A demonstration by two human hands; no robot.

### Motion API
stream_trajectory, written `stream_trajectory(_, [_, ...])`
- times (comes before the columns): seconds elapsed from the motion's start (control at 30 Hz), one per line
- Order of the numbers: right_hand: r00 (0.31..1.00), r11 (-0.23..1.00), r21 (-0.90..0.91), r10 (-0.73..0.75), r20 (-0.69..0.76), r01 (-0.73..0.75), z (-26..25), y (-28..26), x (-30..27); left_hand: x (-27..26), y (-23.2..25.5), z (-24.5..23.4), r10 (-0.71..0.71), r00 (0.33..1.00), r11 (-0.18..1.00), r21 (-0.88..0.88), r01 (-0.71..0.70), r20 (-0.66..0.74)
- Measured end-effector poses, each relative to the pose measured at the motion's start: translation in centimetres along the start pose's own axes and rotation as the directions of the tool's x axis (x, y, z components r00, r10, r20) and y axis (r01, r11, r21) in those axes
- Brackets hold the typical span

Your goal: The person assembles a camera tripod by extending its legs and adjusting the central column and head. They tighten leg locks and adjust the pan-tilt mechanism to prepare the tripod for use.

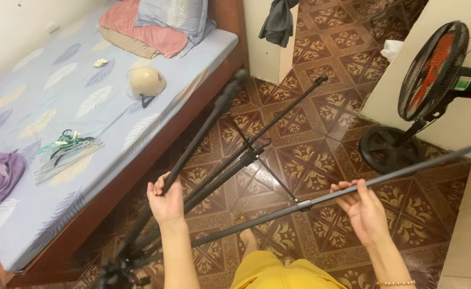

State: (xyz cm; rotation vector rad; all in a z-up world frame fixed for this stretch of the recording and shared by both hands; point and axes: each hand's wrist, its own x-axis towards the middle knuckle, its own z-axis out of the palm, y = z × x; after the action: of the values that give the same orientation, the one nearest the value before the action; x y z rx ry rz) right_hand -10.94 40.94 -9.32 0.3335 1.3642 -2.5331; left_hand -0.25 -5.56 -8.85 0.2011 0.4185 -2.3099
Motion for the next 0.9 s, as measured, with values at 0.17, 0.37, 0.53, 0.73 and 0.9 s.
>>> stream_trajectory(0.17, [0.965,0.976,-0.066,-0.19,0.181,0.205,2.3,-3.4,-0.1,0.5,1.7,-3.8,0.019,0.999,0.994,-0.11,-0.023,-0.04])
stream_trajectory(0.37, [0.997,0.916,-0.4,0.006,0.082,0.028,4.7,-2.2,-1.1,0.3,2.1,-7.0,-0.004,0.995,0.978,-0.208,-0.017,-0.097])
stream_trajectory(0.53, [0.951,0.869,-0.429,0.301,0.062,-0.247,4.5,3.9,-1.6,1.3,2.7,-7.9,0.023,0.982,0.995,-0.093,-0.04,-0.185])
stream_trajectory(0.73, [0.96,0.866,-0.478,0.242,0.139,-0.149,3.9,4.7,-0.7,2.8,3.7,-7.3,0.028,0.994,0.999,-0.023,-0.031,-0.108])
stream_trajectory(0.9, [0.955,0.918,-0.331,0.27,0.119,-0.219,5.2,3.8,-0.6,3.7,4.1,-8.4,0.069,0.987,0.997,0.034,-0.064,-0.146])
